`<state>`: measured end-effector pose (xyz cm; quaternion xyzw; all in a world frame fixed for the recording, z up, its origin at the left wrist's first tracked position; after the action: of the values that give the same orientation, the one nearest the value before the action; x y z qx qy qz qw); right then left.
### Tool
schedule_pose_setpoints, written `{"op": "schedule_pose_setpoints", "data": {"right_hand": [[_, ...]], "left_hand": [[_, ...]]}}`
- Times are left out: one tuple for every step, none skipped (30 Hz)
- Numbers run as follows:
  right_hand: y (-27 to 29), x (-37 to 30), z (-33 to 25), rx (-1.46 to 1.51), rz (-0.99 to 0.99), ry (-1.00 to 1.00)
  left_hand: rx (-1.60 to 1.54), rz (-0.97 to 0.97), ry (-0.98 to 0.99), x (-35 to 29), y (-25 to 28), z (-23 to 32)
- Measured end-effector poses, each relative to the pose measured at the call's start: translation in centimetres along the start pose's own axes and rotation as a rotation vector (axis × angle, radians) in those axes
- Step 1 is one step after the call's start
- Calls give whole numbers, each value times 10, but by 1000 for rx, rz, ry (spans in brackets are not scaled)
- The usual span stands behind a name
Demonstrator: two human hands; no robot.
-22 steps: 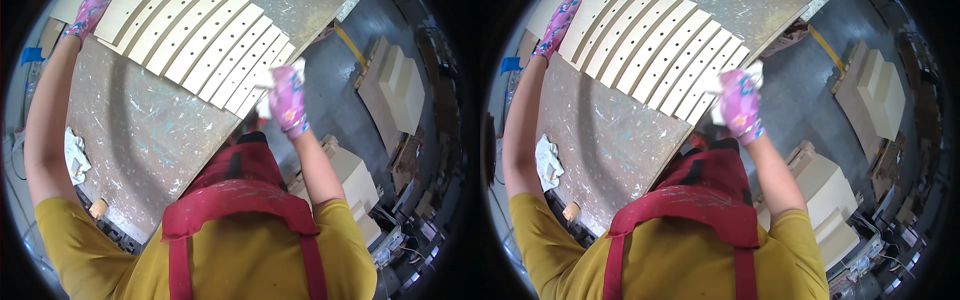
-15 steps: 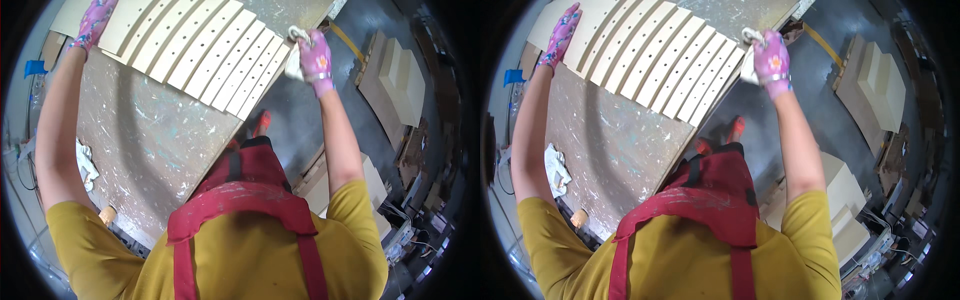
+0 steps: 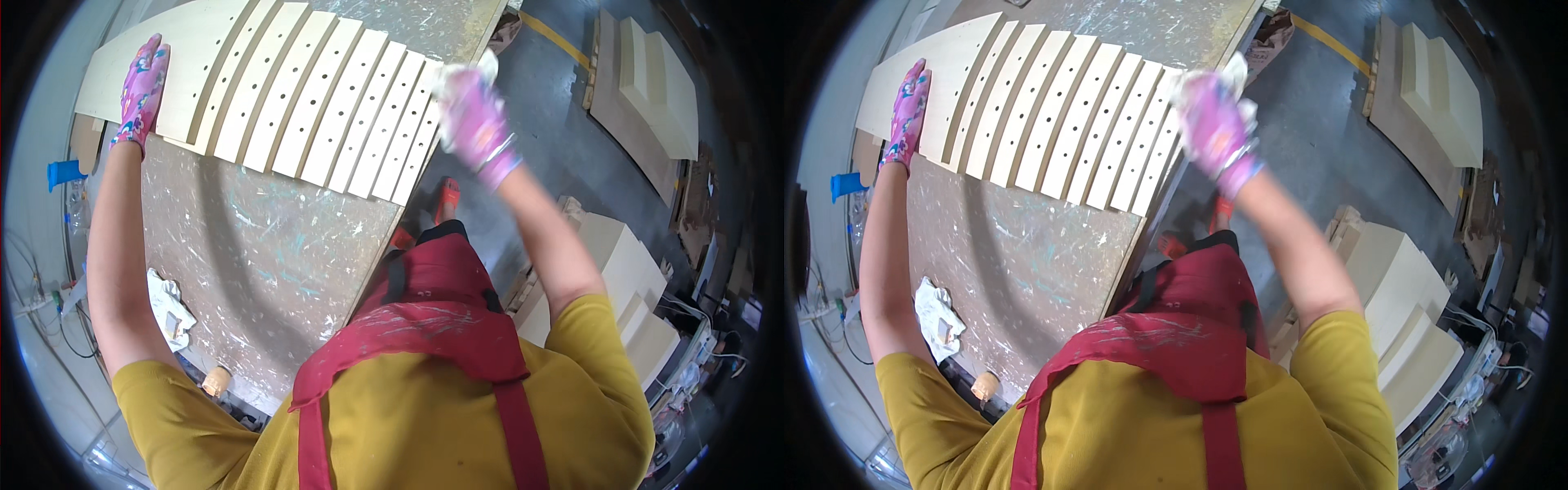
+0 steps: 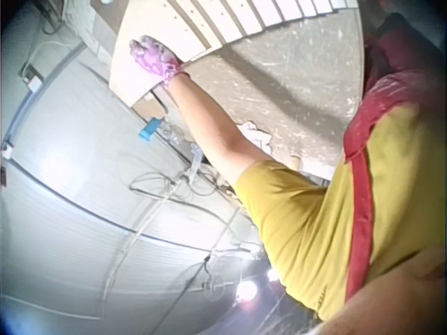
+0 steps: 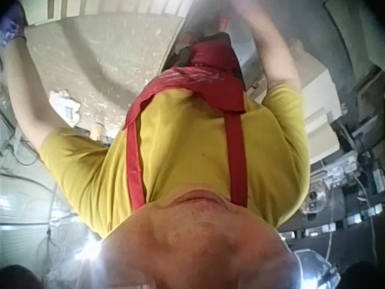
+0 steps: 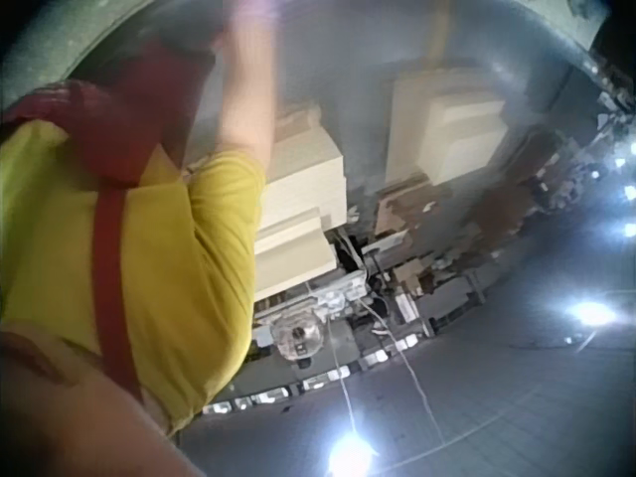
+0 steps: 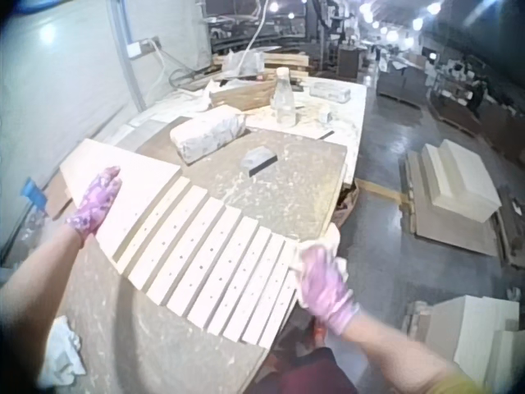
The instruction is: The person sands a stack of light-colored wooden slats with a sanding block and wipes them with a cloth. The person then lifts the stack, flips it over, and continues sanding and wiping the other side. Finally, the person separates the slats and stacks them individually.
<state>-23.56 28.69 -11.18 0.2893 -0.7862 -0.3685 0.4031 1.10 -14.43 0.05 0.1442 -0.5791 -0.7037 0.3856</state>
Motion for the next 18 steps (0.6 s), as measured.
{"op": "schedule_pose_setpoints", "data": {"right_hand": [[-2, -26, -24, -4, -129, 87], [-3, -53, -49, 3, -256, 174], [-33, -107, -36, 535, -300, 124], [-62, -159, -24, 1062, -339, 57], [-54, -163, -21, 1144, -501, -1], [-45, -166, -17, 1200, -657, -74], [9, -118, -18, 517, -987, 71], [31, -92, -4, 481, -742, 1], [47, -70, 1, 585, -494, -152], [64, -49, 5, 693, -229, -262], [64, -34, 6, 789, -120, -479], [70, -15, -3, 653, 29, -281], [56, -8, -12, 507, 163, -213], [45, -9, -33, 381, 73, -119], [20, -25, -51, 183, 58, 39], [-4, -44, -64, -62, 81, 170], [-10, -58, -76, 110, -16, 141], [-16, -70, -87, 126, -208, 174]], "left_hand": [[-18, -18, 24, 0, 2, 0], [-34, -29, 50, -1, 3, 1], [-59, -47, 63, 2, 2, 7], [-66, -49, 59, 7, -4, 16], [-4, -29, 4, 4, -1, 9], [52, -13, -54, 3, -3, -4], [115, -2, -94, -3, 0, -18], [102, 11, -89, 0, -2, -17], [49, 1, -55, 1, -2, -10], [0, -16, -16, 0, 0, 3], [-50, -17, 18, -2, 3, 11], [-35, -4, 26, -2, 3, 10], [-29, -4, 20, -1, 4, 7], [-23, -3, 14, -2, 5, 3], [-5, -1, 17, -6, 14, -1], [-47, -23, 34, 0, 2, 10], [-42, -27, 33, -1, -1, 9], [-33, -18, 32, 0, 0, 8]]}}
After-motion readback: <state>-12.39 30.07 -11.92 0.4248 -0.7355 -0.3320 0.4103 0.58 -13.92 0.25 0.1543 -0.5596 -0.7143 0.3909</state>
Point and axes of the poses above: each hand's wrist, its own x-axis towards the middle knuckle, its own y-axis out of the back of the hand, z = x × y, the point moved 3 cm from there along x, towards the middle knuckle, and after that the axes turned 1 degree about -z, right-handed, at the moved point
